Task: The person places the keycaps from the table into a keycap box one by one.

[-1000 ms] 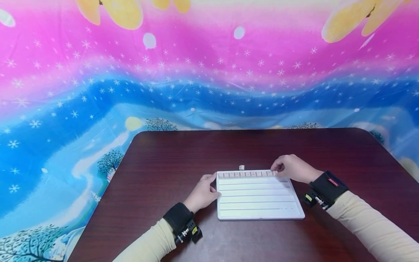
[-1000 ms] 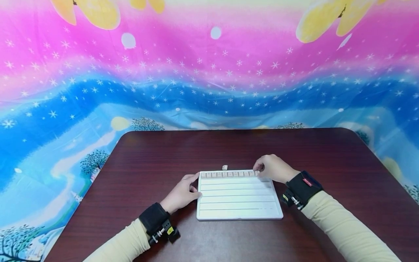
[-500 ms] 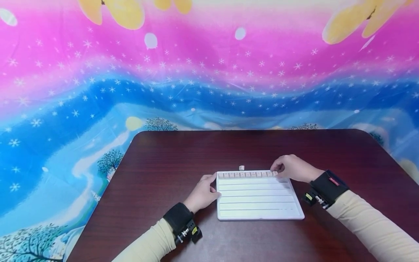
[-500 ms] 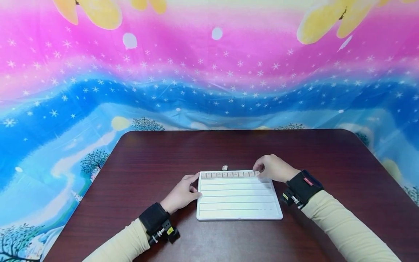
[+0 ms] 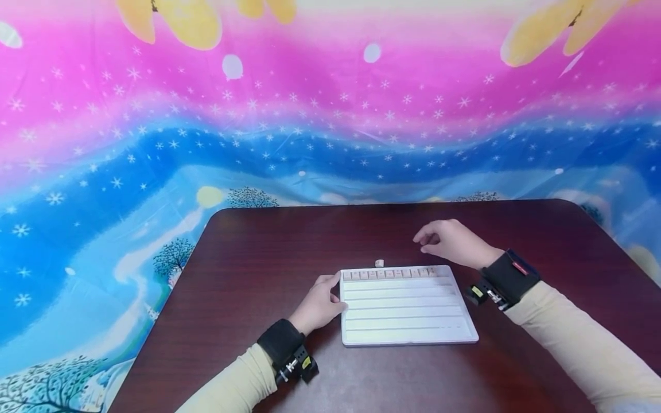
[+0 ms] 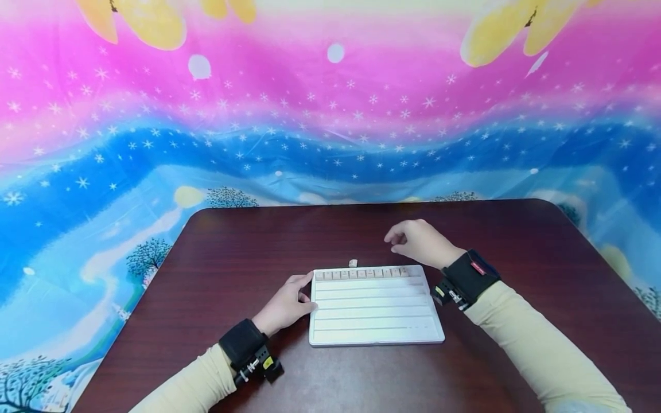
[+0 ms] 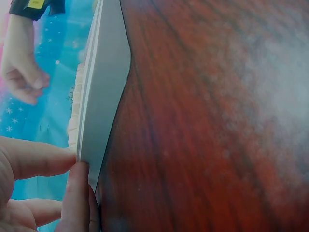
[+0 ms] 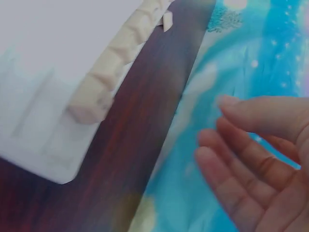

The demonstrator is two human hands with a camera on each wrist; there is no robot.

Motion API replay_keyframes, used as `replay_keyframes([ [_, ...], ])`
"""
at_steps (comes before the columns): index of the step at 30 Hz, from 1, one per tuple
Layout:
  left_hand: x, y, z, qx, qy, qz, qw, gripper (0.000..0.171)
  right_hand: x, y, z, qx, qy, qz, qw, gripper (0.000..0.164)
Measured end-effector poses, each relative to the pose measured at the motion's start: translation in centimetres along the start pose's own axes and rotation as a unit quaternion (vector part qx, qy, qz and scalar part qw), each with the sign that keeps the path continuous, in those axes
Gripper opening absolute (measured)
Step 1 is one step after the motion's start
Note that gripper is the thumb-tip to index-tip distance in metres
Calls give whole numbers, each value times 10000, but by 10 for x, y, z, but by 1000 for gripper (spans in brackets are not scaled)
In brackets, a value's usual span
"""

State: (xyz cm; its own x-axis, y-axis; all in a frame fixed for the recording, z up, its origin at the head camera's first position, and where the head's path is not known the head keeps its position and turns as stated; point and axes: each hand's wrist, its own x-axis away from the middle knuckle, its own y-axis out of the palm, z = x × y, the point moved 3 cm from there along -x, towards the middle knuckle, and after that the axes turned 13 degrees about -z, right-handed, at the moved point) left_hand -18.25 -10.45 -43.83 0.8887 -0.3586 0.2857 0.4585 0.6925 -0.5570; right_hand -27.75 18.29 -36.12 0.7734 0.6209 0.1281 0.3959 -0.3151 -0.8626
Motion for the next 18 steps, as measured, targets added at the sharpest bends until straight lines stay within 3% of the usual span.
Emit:
replay_keyframes([
  [6, 0, -1, 1, 12, -33, 1, 10000, 74, -20, -8, -22, 276, -504, 204, 9981, 23],
  [12, -2, -1, 1, 61, -114, -38, 9999, 74, -42, 6, -38, 593, -937, -654, 9917, 25],
  [18, -1, -1, 0, 21, -119, -38, 9999, 74, -60, 27, -45, 560, -826, -1372, 9855, 27],
])
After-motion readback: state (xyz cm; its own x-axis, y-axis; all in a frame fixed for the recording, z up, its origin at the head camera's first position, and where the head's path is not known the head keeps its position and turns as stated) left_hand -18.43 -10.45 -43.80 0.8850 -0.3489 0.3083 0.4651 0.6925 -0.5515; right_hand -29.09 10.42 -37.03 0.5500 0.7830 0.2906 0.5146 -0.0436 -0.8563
